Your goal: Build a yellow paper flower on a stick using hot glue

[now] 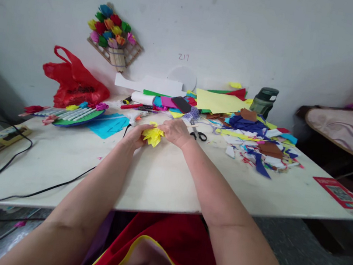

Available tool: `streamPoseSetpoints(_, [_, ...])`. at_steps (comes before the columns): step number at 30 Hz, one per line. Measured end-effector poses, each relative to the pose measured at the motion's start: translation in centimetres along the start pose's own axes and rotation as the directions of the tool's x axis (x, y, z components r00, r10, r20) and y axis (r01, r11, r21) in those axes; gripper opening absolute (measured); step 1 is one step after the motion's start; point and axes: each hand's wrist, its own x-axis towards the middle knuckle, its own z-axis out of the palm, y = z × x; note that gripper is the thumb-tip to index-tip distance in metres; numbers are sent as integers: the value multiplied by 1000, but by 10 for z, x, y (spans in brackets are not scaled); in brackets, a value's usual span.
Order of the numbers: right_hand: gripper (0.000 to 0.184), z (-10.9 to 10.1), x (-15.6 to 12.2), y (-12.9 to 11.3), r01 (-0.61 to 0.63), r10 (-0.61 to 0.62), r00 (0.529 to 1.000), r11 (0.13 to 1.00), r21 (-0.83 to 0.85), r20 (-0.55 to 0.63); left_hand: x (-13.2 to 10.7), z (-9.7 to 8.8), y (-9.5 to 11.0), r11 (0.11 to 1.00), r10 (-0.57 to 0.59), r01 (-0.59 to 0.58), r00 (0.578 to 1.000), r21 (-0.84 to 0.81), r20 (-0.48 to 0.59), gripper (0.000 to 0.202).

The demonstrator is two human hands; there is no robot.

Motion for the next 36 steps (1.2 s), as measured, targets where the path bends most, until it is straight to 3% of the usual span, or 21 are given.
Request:
streamPoseSetpoints(2, [35, 1, 0, 1, -31, 31, 999, 999, -6, 23, -3, 0, 1, 999, -6, 8, 999, 54, -44, 20])
streamPoseSetpoints(8, [38, 1, -2, 4, -52, 50, 998, 998, 38, 43, -10, 2, 2, 981, 77, -84, 996, 174, 49, 24])
streamPoseSetpoints(23, [34, 7, -1, 5, -52, 51, 999, 994, 95, 15, -3, -2, -4, 965, 150, -159, 987, 211, 58, 31])
streamPoseSetpoints(31, [37, 21, 2, 11, -142, 149, 989, 959, 247, -10, -3, -5, -4, 957, 190, -198, 980, 214, 60, 34])
streamPoseSetpoints(36, [33, 23, 3, 17, -124, 117, 992, 915, 384, 41, -7, 1, -1, 942, 221, -227, 974, 249, 51, 31])
